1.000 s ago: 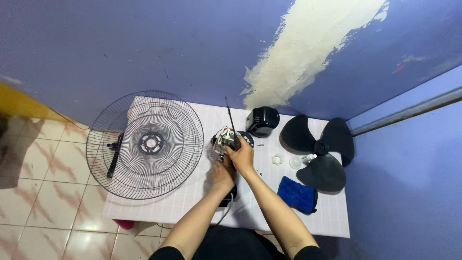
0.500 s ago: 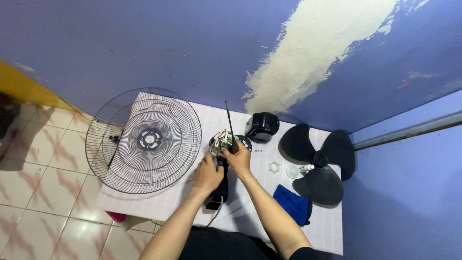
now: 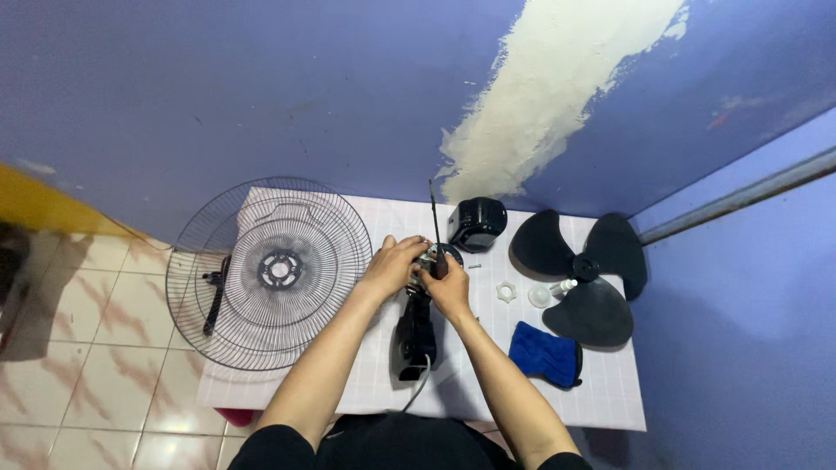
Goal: The person disassembles an electric fan on a table. They remove the front grille, unscrew the motor housing, and separate the motor from its casing, leaving the components laid out on the table.
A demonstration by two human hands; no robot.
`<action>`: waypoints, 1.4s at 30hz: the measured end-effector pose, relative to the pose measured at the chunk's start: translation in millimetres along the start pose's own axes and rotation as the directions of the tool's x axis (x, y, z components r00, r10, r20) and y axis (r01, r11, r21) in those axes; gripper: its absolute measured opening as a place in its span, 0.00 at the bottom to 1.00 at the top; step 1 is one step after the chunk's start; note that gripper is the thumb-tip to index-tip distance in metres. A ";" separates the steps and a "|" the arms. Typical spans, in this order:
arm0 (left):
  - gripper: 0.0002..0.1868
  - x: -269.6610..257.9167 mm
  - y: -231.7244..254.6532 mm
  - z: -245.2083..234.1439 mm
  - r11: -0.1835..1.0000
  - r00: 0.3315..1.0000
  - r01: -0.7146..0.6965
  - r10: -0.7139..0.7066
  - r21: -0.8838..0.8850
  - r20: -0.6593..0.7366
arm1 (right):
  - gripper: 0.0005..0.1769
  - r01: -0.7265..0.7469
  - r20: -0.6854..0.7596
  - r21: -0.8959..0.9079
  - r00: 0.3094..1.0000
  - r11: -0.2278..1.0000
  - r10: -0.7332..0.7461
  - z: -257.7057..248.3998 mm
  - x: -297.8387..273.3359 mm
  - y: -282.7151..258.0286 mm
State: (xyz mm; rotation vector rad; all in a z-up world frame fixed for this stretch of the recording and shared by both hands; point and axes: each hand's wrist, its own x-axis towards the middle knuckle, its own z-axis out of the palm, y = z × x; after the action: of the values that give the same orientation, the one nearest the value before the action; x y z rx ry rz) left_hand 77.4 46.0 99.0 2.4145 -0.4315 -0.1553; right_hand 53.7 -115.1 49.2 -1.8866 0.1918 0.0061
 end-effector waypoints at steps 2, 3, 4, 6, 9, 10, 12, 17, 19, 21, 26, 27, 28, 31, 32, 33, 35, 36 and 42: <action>0.23 1.5 -2.4 1.5 0.999 0.999 -0.035 0.034 0.036 0.020 | 0.23 0.032 -0.022 -0.030 0.999 0.999 -0.033 0.8 -1.5 2.2; 0.22 0.9 -4.0 2.4 0.997 0.998 -0.056 0.056 0.045 0.007 | 0.23 0.048 -0.030 -0.045 0.998 0.998 -0.049 1.3 -2.7 3.8; 0.21 -0.4 -5.4 3.7 0.996 0.997 -0.078 0.078 0.053 -0.006 | 0.22 0.048 -0.022 -0.010 0.999 0.999 -0.048 1.2 -4.0 5.9; 0.20 1.1 -9.5 5.2 0.989 0.991 -0.125 0.128 0.078 -0.031 | 0.22 0.050 -0.007 0.062 0.999 0.997 -0.049 -0.5 -5.9 10.0; 0.20 -2.5 -13.7 12.8 0.978 0.979 -0.180 0.189 0.110 -0.076 | 0.21 0.174 -0.059 0.265 0.985 0.948 -0.164 -9.7 -13.1 13.4; 0.21 -3.8 -14.7 15.3 0.974 0.974 -0.197 0.208 0.117 -0.094 | 0.21 0.098 -0.064 0.199 0.994 0.975 -0.087 -17.9 -17.2 12.0; 0.22 -5.6 -18.1 16.8 0.965 0.964 -0.220 0.238 0.139 -0.123 | 0.20 -0.061 -0.088 0.070 0.994 0.996 0.067 -43.6 -27.5 2.9; 0.21 -9.2 -21.6 22.0 0.969 0.963 -0.202 0.222 0.143 -0.149 | 0.22 0.209 -0.093 -0.244 0.967 0.947 -0.237 -109.1 -67.7 -48.5; 0.20 -12.6 -20.4 23.0 0.979 0.959 -0.192 0.202 0.066 -0.200 | 0.20 0.222 -0.075 -0.341 0.962 0.913 -0.262 -123.5 -80.3 -71.8; 0.18 -14.6 -18.3 22.1 0.983 0.956 -0.184 0.182 0.012 -0.232 | 0.20 0.231 -0.034 -0.427 0.962 0.874 -0.271 -133.4 -88.2 -90.4; 0.17 -17.0 -8.6 14.8 0.988 0.958 -0.154 0.145 -0.019 -0.249 | 0.18 0.286 0.088 -0.542 0.955 0.791 -0.285 -142.1 -93.5 -111.9; 0.18 -17.7 -6.6 13.2 0.990 0.962 -0.139 0.128 -0.032 -0.240 | 0.18 0.256 0.088 -0.570 0.964 0.781 -0.252 -142.7 -92.9 -113.5; 0.19 -19.3 -5.0 11.6 0.991 0.967 -0.124 0.111 -0.044 -0.231 | 0.18 0.226 0.086 -0.598 0.972 0.769 -0.218 -142.9 -92.2 -114.7; 0.24 -20.3 -0.6 9.3 0.997 0.976 -0.064 0.054 -0.040 -0.210 | 0.18 0.184 0.095 -0.631 0.983 0.753 -0.159 -143.1 -91.4 -118.0; 0.26 -19.3 0.0 9.3 0.999 0.978 -0.042 0.035 -0.031 -0.206 | 0.18 0.178 0.101 -0.635 0.984 0.752 -0.148 -143.0 -90.7 -119.0; 0.26 -19.1 0.6 9.8 0.999 0.977 -0.034 0.026 -0.035 -0.212 | 0.17 0.189 0.112 -0.629 0.982 0.754 -0.153 -142.5 -89.9 -119.8; 0.26 -19.5 0.8 11.7 0.999 0.974 -0.017 0.007 -0.042 -0.225 | 0.17 0.211 0.135 -0.617 0.977 0.758 -0.163 -140.9 -87.8 -120.6; 0.26 -19.0 0.7 12.9 0.999 0.976 -0.008 -0.001 -0.041 -0.219 | 0.17 0.199 0.133 -0.621 0.980 0.758 -0.149 -139.9 -86.6 -120.5; 0.25 -18.4 1.4 17.0 0.999 0.974 0.005 -0.013 -0.036 -0.228 | 0.16 0.213 0.141 -0.643 0.977 0.736 -0.159 -136.1 -82.2 -117.0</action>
State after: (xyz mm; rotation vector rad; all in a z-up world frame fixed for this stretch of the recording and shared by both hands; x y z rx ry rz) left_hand 56.0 41.1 86.9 2.3645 -0.3100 0.1093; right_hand -24.0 -196.9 211.2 -2.6066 -0.0743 0.0109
